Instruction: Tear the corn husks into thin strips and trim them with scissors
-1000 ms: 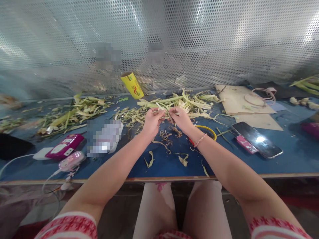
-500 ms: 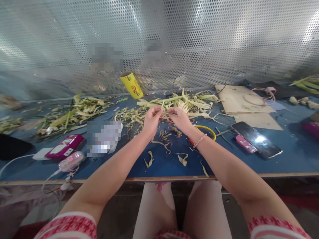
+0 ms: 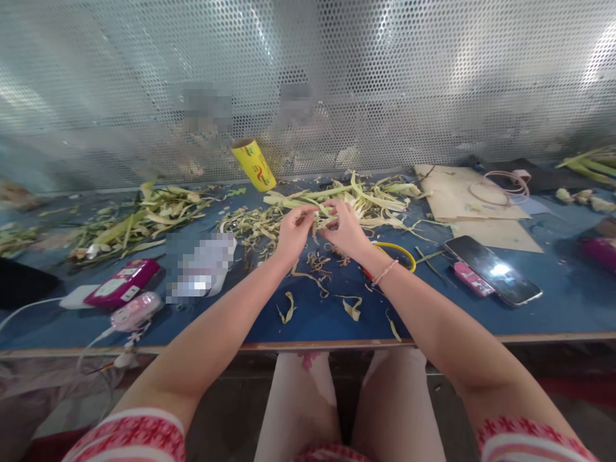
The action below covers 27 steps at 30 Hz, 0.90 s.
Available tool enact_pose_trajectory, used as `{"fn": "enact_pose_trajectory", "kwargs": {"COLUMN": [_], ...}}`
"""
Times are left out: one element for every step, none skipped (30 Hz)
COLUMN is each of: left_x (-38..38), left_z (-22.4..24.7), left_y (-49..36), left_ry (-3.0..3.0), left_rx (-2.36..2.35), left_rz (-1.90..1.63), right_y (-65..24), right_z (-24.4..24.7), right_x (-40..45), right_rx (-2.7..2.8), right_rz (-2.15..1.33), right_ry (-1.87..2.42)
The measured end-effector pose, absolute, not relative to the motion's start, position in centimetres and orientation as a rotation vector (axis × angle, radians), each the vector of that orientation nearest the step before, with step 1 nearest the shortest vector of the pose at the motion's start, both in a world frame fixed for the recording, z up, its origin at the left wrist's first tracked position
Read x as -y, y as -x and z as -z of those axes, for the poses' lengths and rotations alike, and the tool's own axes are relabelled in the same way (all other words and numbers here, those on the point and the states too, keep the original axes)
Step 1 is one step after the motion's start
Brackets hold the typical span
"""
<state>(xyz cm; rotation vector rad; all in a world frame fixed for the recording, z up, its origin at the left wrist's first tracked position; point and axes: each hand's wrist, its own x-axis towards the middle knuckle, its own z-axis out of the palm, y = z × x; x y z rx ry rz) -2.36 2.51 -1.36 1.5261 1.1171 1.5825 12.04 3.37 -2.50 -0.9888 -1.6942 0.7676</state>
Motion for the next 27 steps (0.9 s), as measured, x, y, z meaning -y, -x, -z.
{"fn": "enact_pose_trajectory", "kwargs": {"left_x": [-2.4, -2.3, -2.3, -2.2, -2.2, -2.3, -2.3, -2.4, -2.4, -2.5, -2.5, -2.5, -2.5, -2.4, -2.4, -2.4, -2.4, -2.4, -2.4, -2.5, -2.6, -2.7, -2.8, -2.9, -3.0, -3.0, -3.0], "left_z": [1.3, 1.2, 1.2, 1.2, 1.2, 1.3, 1.4, 1.6, 1.7, 1.9, 2.0, 2.1, 2.1, 2.0, 2.0, 1.9, 1.9, 1.9, 1.9, 2.0, 2.1, 2.2, 2.4, 2.5, 2.6, 2.6, 2.6], "left_y": [2.3, 2.3, 2.2, 2.2, 2.1, 2.1, 2.1, 2.0, 2.0, 2.0, 2.0, 2.0, 1.9, 1.9, 1.9, 1.9, 1.9, 1.9, 2.0, 2.0, 2.0, 2.1, 2.1, 2.1, 2.2, 2.2, 2.2], "left_ry": [-1.491, -1.452, -1.415, -1.386, -1.369, -1.364, -1.365, -1.366, -1.365, -1.360, -1.353, -1.347, -1.345, -1.345, -1.346, -1.348, -1.350, -1.352, -1.354, -1.355, -1.353, -1.348, -1.343, -1.341, -1.344, -1.348, -1.347], "left_rx": [-1.111, -1.103, -1.096, -1.092, -1.088, -1.083, -1.076, -1.064, -1.048, -1.030, -1.013, -1.001, -0.996, -0.999, -1.006, -1.013, -1.016, -1.012, -1.006, -1.000, -0.996, -0.994, -0.994, -0.995, -0.993, -0.990, -0.983], "left_rz": [-1.574, -1.566, -1.562, -1.563, -1.565, -1.569, -1.575, -1.583, -1.588, -1.587, -1.581, -1.574, -1.566, -1.563, -1.563, -1.564, -1.564, -1.561, -1.558, -1.557, -1.559, -1.562, -1.564, -1.561, -1.557, -1.553, -1.550], "right_y": [-12.1, -12.2, -12.2, -12.3, -12.3, -12.3, -12.4, -12.4, -12.4, -12.5, -12.5, -12.5, -12.5, -12.5, -12.4, -12.4, -12.5, -12.5, -12.5, -12.5, -12.5, -12.4, -12.4, -12.4, -12.4, -12.4, -12.4], "right_z": [2.6, 2.7, 2.7, 2.7, 2.7, 2.7, 2.6, 2.4, 2.3, 2.1, 1.9, 1.8, 1.6, 1.5, 1.4, 1.4, 1.3, 1.3, 1.4, 1.4, 1.5, 1.5, 1.5, 1.6, 1.6, 1.6, 1.6], "right_x": [-3.4, -3.3, -3.3, -3.2, -3.0, -2.9, -2.7, -2.4, -2.2, -2.0, -1.9, -1.7, -1.6, -1.6, -1.5, -1.5, -1.5, -1.6, -1.6, -1.6, -1.7, -1.7, -1.8, -1.8, -1.9, -1.9, -2.0], "right_rx": [1.747, 1.799, 1.849, 1.894, 1.938, 1.982, 2.028, 2.076, 2.124, 2.168, 2.203, 2.227, 2.241, 2.252, 2.262, 2.273, 2.288, 2.304, 2.321, 2.336, 2.348, 2.356, 2.358, 2.351, 2.338, 2.318, 2.291], "right_rz": [-0.663, -0.552, -0.437, -0.318, -0.198, -0.082, 0.029, 0.130, 0.217, 0.289, 0.346, 0.388, 0.418, 0.433, 0.438, 0.435, 0.427, 0.420, 0.417, 0.422, 0.435, 0.452, 0.465, 0.468, 0.455, 0.423, 0.378], "right_ry": [1.000, 1.005, 1.002, 0.994, 0.983, 0.967, 0.948, 0.928, 0.907, 0.889, 0.879, 0.880, 0.886, 0.895, 0.903, 0.909, 0.911, 0.911, 0.910, 0.909, 0.907, 0.906, 0.906, 0.906, 0.901, 0.897, 0.898]}}
